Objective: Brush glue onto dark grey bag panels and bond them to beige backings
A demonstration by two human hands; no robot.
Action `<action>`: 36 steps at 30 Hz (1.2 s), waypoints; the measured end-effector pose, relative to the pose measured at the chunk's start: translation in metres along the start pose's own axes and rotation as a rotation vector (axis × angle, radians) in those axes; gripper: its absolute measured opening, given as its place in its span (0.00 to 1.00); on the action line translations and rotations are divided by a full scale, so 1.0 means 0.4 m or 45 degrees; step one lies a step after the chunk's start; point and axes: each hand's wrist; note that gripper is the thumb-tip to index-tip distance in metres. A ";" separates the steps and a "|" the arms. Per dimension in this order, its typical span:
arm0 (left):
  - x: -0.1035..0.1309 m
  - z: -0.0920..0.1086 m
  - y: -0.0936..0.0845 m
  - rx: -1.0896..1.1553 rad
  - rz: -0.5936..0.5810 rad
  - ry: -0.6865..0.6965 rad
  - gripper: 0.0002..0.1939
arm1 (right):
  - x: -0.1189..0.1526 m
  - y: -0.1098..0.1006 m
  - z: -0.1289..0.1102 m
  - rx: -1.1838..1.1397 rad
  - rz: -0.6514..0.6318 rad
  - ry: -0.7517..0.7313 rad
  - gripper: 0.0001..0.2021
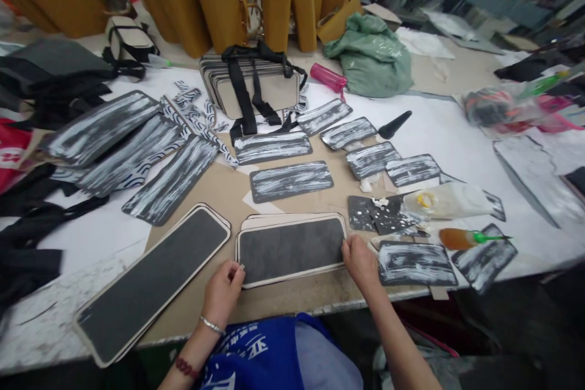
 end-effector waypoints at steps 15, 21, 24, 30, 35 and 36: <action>-0.006 0.018 -0.005 -0.053 -0.025 0.038 0.14 | -0.008 -0.012 0.002 -0.198 -0.048 0.063 0.06; -0.005 0.018 -0.005 -0.064 -0.046 -0.002 0.14 | -0.015 0.000 0.006 -0.212 -0.060 0.062 0.07; -0.008 0.013 -0.004 -0.080 -0.050 0.003 0.14 | -0.016 -0.002 0.005 -0.209 -0.064 0.065 0.07; -0.007 0.009 0.004 -0.023 -0.037 0.025 0.12 | -0.018 0.002 0.009 -0.174 -0.073 0.024 0.07; -0.003 0.012 0.009 0.025 0.005 0.033 0.10 | -0.036 0.031 0.018 -0.119 -0.092 0.005 0.09; -0.003 0.012 0.010 0.030 0.011 0.027 0.10 | -0.039 0.035 0.019 -0.113 -0.095 -0.002 0.09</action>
Point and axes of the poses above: each hand's wrist, its own x-axis away from the middle knuckle, its own y-axis out of the palm, z = x × y, and after that the axes turned 13 degrees about x, right-handed
